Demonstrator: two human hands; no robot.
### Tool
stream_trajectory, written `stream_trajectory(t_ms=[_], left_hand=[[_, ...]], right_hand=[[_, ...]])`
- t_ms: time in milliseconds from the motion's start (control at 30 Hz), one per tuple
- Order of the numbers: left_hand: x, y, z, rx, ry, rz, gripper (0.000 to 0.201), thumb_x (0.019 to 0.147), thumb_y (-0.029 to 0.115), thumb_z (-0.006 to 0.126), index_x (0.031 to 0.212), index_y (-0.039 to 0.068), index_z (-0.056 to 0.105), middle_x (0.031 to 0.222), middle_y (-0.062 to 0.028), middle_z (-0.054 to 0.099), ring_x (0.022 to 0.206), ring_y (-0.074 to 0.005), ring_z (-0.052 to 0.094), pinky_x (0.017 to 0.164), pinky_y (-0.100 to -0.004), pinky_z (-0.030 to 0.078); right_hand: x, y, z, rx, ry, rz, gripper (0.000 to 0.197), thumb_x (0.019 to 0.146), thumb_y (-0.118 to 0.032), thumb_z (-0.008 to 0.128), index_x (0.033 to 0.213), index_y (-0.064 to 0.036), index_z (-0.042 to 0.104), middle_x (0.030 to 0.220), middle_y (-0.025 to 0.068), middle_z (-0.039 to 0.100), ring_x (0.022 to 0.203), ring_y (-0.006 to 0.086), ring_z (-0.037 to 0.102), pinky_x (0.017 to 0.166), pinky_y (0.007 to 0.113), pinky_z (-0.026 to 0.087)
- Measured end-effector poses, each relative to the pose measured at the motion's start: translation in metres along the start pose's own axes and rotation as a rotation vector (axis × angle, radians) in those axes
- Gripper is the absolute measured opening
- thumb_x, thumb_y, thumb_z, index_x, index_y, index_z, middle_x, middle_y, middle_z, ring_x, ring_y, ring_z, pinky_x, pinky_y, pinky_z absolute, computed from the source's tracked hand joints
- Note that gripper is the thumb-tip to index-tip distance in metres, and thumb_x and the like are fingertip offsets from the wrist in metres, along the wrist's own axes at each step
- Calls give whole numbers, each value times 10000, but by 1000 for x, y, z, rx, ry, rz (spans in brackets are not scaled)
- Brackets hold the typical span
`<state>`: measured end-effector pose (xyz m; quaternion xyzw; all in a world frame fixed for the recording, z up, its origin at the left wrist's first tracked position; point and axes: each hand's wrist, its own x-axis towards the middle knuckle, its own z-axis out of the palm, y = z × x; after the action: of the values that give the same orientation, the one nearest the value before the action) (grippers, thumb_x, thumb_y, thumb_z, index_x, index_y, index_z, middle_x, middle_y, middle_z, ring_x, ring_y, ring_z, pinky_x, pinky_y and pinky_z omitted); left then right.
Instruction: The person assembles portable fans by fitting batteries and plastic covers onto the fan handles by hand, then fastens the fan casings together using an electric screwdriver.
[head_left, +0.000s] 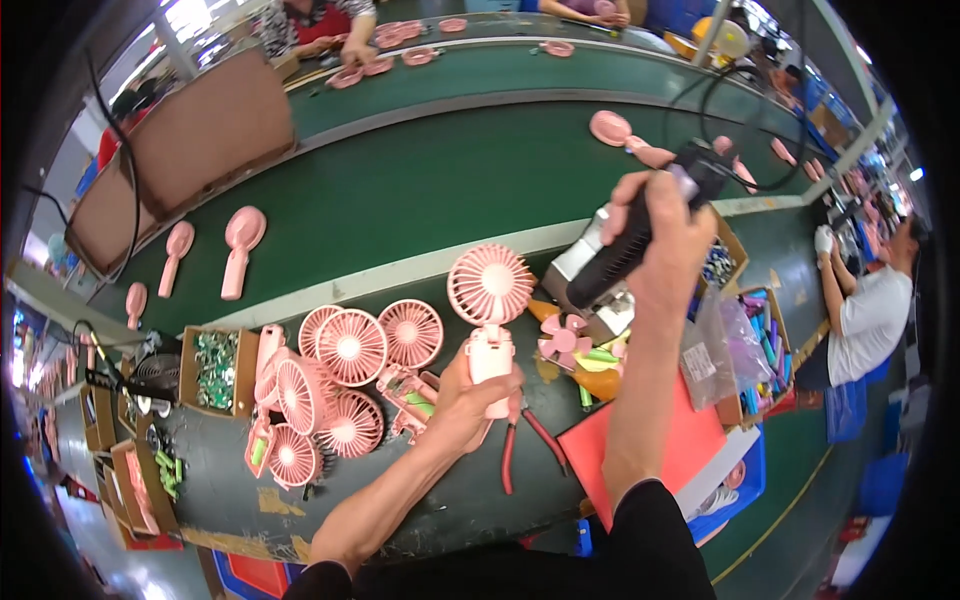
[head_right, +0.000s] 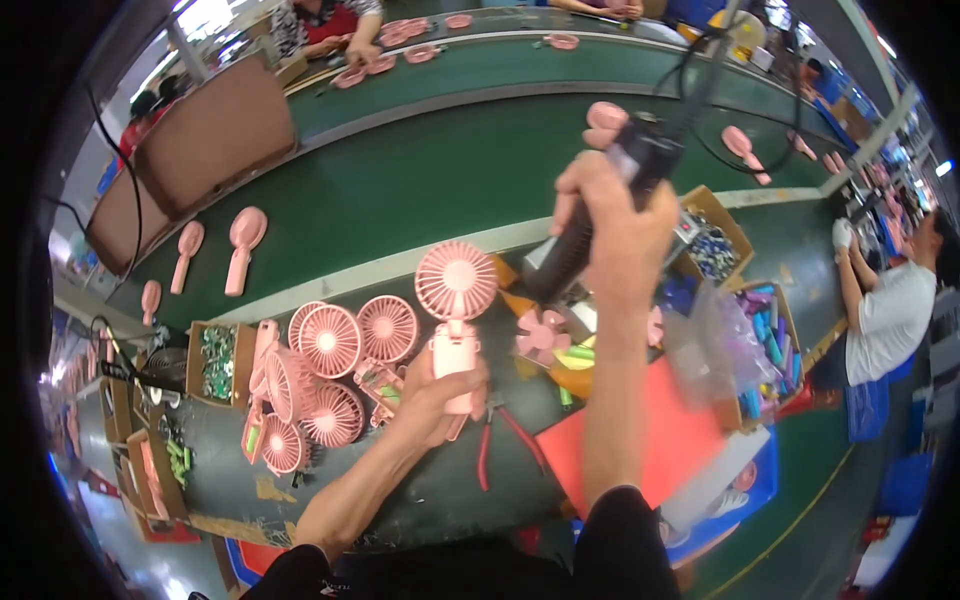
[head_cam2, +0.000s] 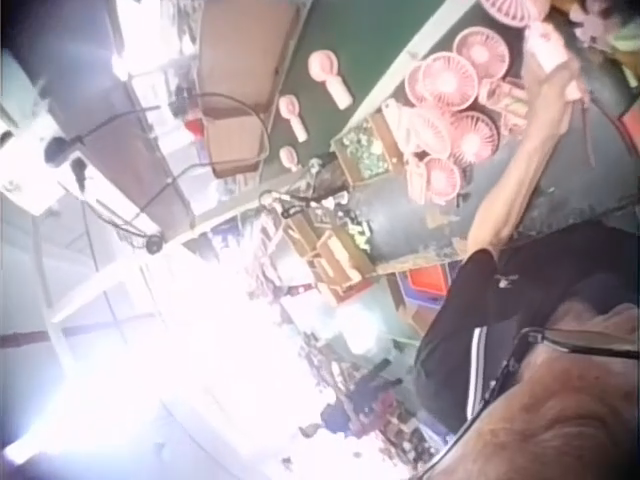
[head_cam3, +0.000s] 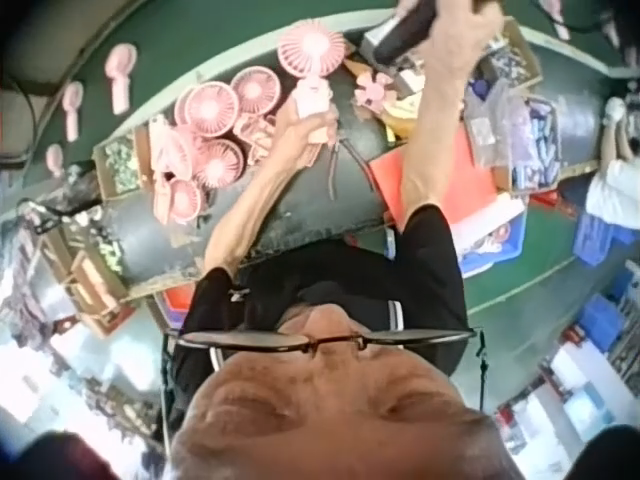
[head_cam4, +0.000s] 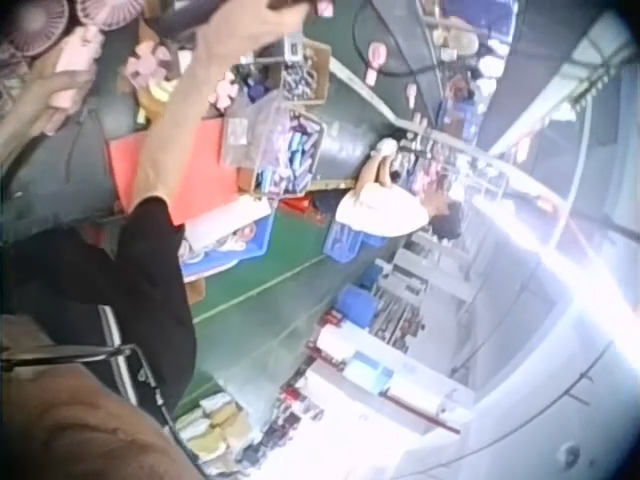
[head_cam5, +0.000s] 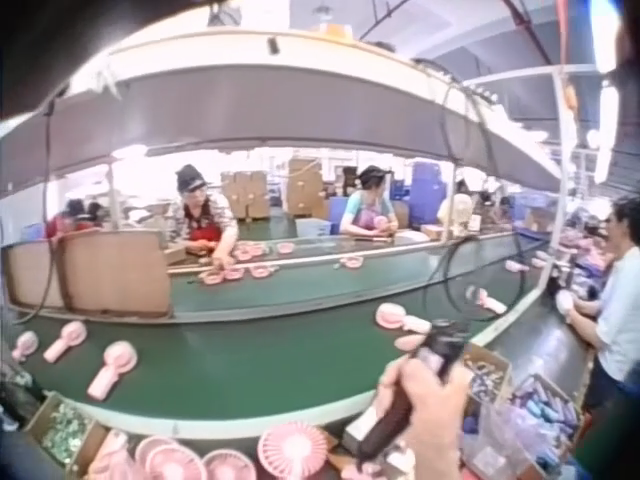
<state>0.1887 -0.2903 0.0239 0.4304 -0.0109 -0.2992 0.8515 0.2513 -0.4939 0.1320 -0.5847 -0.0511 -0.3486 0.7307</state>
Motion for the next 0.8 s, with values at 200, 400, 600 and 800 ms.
stream_trajectory(t_ms=[200, 400, 600, 800], left_hand=[[11, -15, -8, -47, 21, 37, 422, 809, -42, 622, 1177, 19, 425, 845, -100, 577, 587, -171, 585, 490, -317, 489], [11, -17, -9, -22, 48, 14, 455, 808, -46, 628, 1213, -12, 424, 852, -99, 572, 585, -173, 593, 476, -311, 484], [10, -14, -8, -11, 47, 0, 436, 808, -49, 621, 1203, -27, 436, 856, -94, 561, 576, -169, 587, 466, -310, 474], [9, -12, -5, -20, 51, -14, 486, 809, -46, 621, 1253, -25, 425, 856, -92, 561, 588, -167, 584, 469, -321, 473]], right_hand=[[-22, -16, 12, 344, -175, -78, 738, 934, -594, 504, 1289, 49, 436, 837, 100, 555, 602, 160, 541, 486, 306, 477], [-49, -14, 41, 277, -221, -120, 819, 906, -644, 508, 1317, 53, 379, 838, 111, 554, 583, 163, 558, 486, 313, 508], [-55, -10, 45, 64, -267, -156, 838, 867, -588, 614, 1325, 62, 348, 855, 131, 565, 585, 188, 586, 502, 313, 533], [-54, -5, 43, 105, -278, -163, 810, 873, -555, 627, 1320, 62, 355, 863, 133, 570, 604, 193, 590, 523, 316, 542]])
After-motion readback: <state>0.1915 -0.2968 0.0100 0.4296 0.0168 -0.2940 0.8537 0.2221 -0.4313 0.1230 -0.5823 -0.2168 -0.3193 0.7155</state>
